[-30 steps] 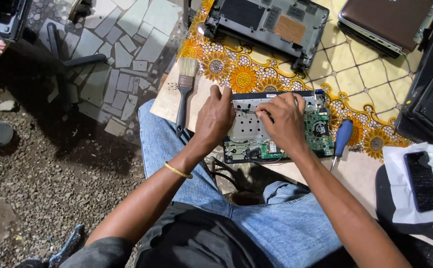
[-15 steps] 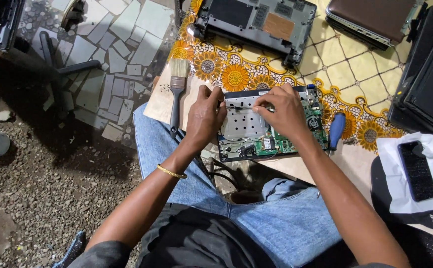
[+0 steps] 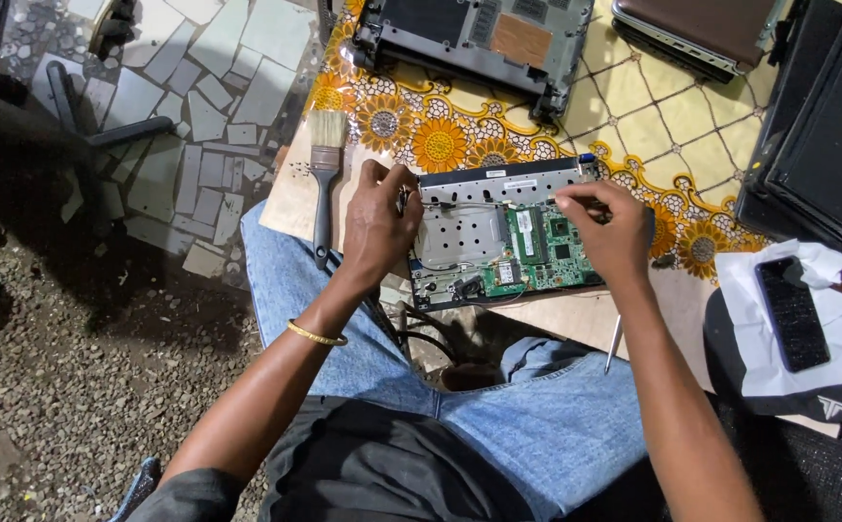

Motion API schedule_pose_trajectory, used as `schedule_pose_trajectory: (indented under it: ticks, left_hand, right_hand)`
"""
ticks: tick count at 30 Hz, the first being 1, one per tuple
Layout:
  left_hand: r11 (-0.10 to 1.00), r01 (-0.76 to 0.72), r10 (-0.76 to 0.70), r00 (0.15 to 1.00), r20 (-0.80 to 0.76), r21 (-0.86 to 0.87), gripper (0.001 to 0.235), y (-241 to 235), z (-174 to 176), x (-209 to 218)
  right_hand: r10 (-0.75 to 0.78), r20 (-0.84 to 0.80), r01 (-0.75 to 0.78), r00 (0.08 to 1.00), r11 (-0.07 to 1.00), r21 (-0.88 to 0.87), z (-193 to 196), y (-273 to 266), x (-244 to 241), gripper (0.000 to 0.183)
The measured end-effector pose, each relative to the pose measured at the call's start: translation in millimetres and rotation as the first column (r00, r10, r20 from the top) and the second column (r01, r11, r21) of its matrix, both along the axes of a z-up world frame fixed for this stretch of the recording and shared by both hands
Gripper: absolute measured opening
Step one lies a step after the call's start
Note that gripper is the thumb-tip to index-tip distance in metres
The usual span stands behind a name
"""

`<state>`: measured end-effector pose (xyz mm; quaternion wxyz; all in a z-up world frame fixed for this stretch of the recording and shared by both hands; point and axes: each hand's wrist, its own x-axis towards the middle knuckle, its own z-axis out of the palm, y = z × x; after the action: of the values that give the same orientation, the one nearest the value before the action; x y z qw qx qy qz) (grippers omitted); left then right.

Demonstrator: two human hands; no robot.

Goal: The person uses a screwdriver to remove screws from a disassembled laptop motherboard. They then use their hands to disconnect and manipulate small ribbon cables and connectors on the circuit board.

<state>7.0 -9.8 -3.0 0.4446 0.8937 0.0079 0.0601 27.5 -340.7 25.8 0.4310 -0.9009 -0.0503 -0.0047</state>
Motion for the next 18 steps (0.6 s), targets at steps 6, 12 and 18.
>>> schedule_pose_trajectory:
  ticks: [6,12,18]
  left_hand:
    - [0.987,-0.005,0.003,1.0,-0.012,-0.163,0.009,5,-2,-2]
    - [0.977,-0.063,0.073,0.996,0.044,-0.206,0.018,30,-8,17]
    - [0.951,0.262,-0.213,0.94,0.267,-0.162,0.011,14,-10,65]
  right_hand:
    - [-0.084,0.068,0.082,0.994,0.996,0.032,-21,-2,-9,0.012]
    - [0.01,0.068,-0.009,0.998,1.0,-0.007,-5,24,-11,0.013]
    - [0.071,0.055,-0.07,0.996,0.997,-0.035,-1,40,-6,0.013]
